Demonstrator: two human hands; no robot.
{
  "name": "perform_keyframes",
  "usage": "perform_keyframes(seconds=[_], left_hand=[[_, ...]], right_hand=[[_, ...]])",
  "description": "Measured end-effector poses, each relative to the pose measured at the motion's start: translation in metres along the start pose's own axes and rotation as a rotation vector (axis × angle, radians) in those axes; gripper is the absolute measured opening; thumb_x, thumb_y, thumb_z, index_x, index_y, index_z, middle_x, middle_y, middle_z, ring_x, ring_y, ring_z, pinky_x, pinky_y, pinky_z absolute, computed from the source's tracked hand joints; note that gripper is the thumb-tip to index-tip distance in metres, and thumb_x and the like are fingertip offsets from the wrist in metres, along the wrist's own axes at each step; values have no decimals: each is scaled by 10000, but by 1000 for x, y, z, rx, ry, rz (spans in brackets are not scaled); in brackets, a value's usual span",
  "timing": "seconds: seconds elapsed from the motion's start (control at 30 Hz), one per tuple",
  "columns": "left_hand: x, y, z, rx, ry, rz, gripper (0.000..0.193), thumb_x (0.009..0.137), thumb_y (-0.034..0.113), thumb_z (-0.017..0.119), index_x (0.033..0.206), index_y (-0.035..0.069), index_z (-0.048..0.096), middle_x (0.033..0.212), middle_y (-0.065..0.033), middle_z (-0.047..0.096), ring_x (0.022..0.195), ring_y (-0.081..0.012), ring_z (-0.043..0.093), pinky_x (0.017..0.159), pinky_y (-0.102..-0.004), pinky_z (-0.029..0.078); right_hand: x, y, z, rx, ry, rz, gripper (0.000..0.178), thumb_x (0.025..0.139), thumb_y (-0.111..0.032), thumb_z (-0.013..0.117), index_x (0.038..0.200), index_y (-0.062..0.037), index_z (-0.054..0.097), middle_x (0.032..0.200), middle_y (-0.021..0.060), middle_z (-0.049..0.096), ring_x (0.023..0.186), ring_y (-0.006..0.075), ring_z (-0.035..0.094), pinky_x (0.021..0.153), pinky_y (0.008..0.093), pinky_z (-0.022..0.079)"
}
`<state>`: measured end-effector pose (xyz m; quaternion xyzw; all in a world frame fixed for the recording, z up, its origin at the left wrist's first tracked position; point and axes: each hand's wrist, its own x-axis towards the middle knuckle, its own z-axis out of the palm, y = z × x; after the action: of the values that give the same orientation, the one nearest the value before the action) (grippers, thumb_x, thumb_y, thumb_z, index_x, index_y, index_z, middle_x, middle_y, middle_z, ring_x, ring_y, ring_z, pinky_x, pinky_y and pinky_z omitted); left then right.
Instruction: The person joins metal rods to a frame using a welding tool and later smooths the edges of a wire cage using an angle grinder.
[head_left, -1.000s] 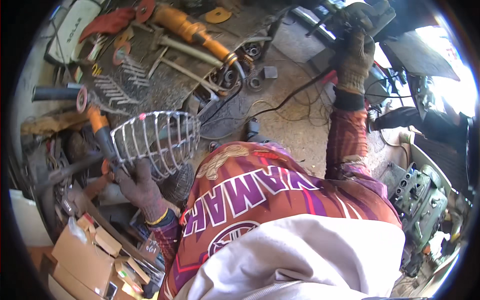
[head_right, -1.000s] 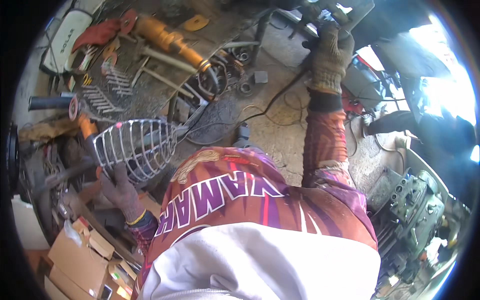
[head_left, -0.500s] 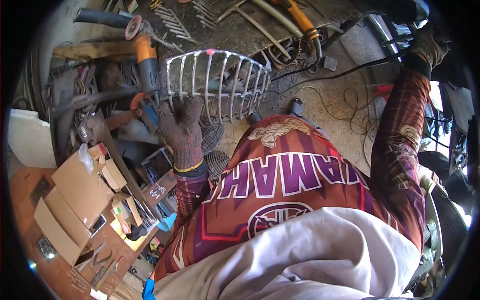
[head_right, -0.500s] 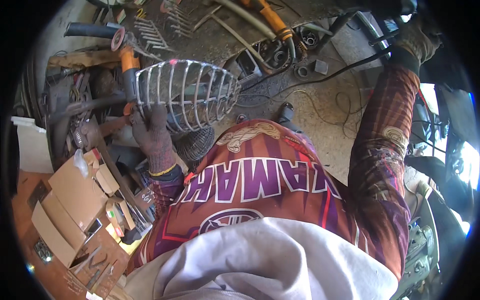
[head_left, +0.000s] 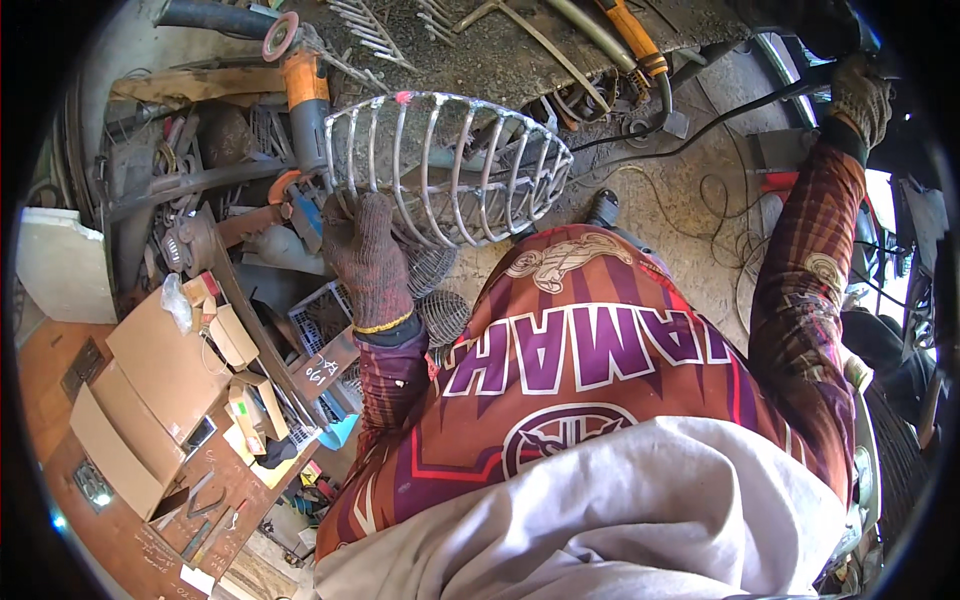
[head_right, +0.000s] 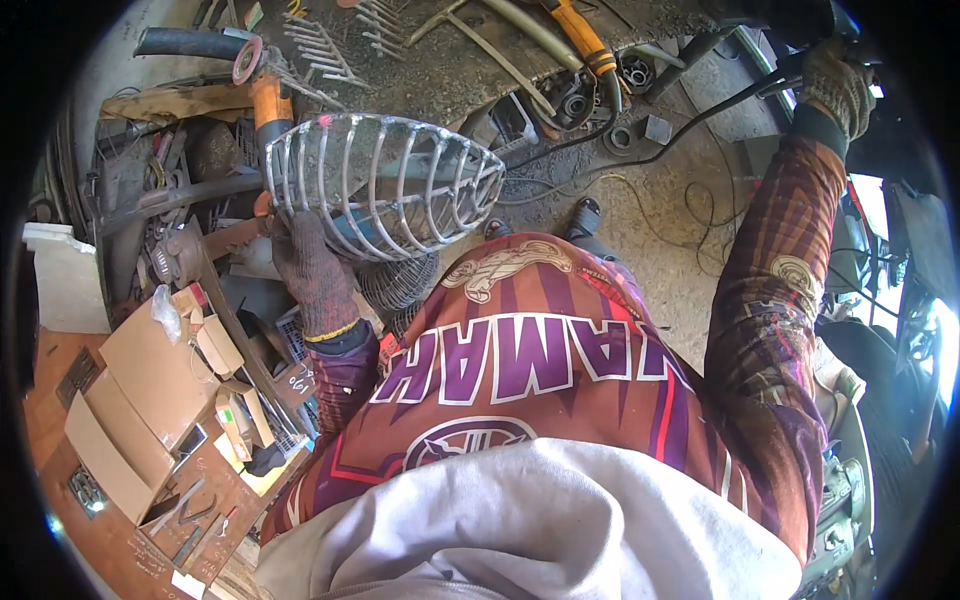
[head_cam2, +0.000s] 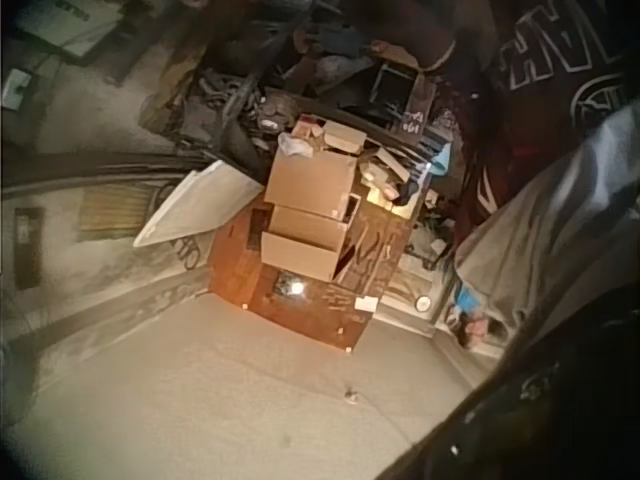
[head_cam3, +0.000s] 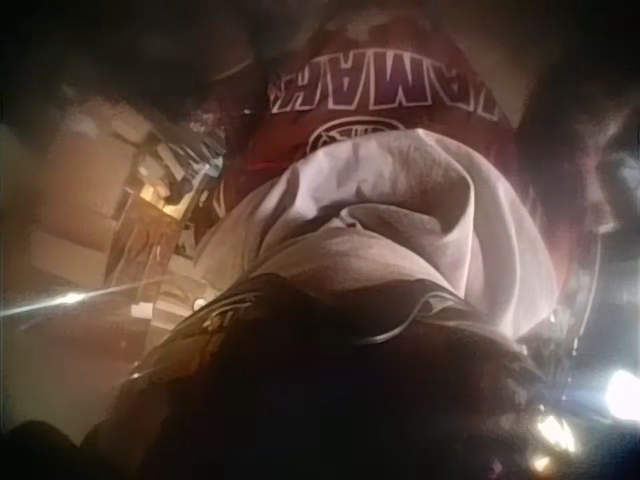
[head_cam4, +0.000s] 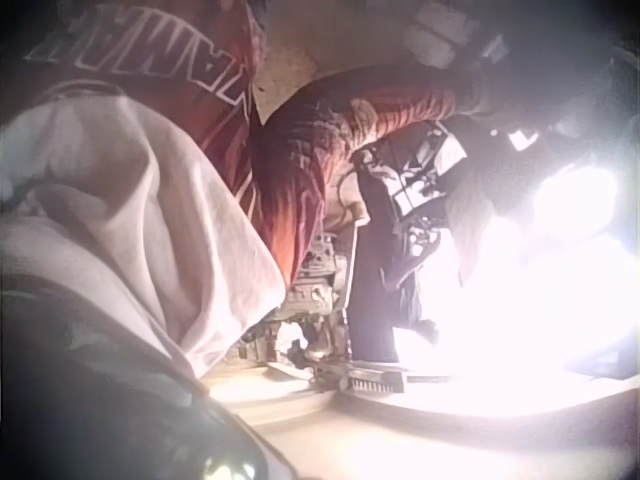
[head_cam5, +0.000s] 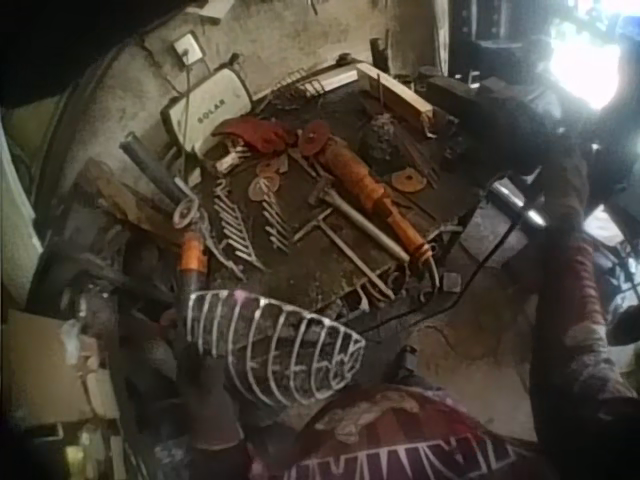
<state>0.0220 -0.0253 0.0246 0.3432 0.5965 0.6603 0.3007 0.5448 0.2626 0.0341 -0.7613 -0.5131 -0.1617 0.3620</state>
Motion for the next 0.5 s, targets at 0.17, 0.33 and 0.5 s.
perform_keyframes(seconds=[0.17, 0.33, 0.5], left_hand=[[4, 3, 2, -46, 46, -72, 479, 903, 290, 736, 1248, 5, 565, 1109, -74, 629, 977, -169, 612, 811, -300, 516], [6, -6, -9, -74, 62, -73, 523, 924, 327, 704, 1299, 6, 530, 1174, -107, 618, 1014, -185, 617, 808, -313, 534], [5, 0, -3, -68, 66, -98, 531, 938, 343, 680, 1315, 9, 511, 1188, -111, 613, 1004, -199, 636, 796, -319, 552]], right_hand=[[-9, 0, -3, 51, 70, 25, 485, 840, -423, 705, 1019, 20, 619, 888, 145, 669, 830, 286, 648, 742, 396, 503], [-53, 3, -13, 170, 159, 105, 518, 831, -454, 710, 1006, 25, 621, 889, 153, 668, 835, 301, 644, 759, 409, 498], [-122, 2, -20, 262, 97, 145, 545, 821, -476, 718, 1002, 29, 623, 903, 165, 668, 845, 313, 641, 771, 419, 492]])
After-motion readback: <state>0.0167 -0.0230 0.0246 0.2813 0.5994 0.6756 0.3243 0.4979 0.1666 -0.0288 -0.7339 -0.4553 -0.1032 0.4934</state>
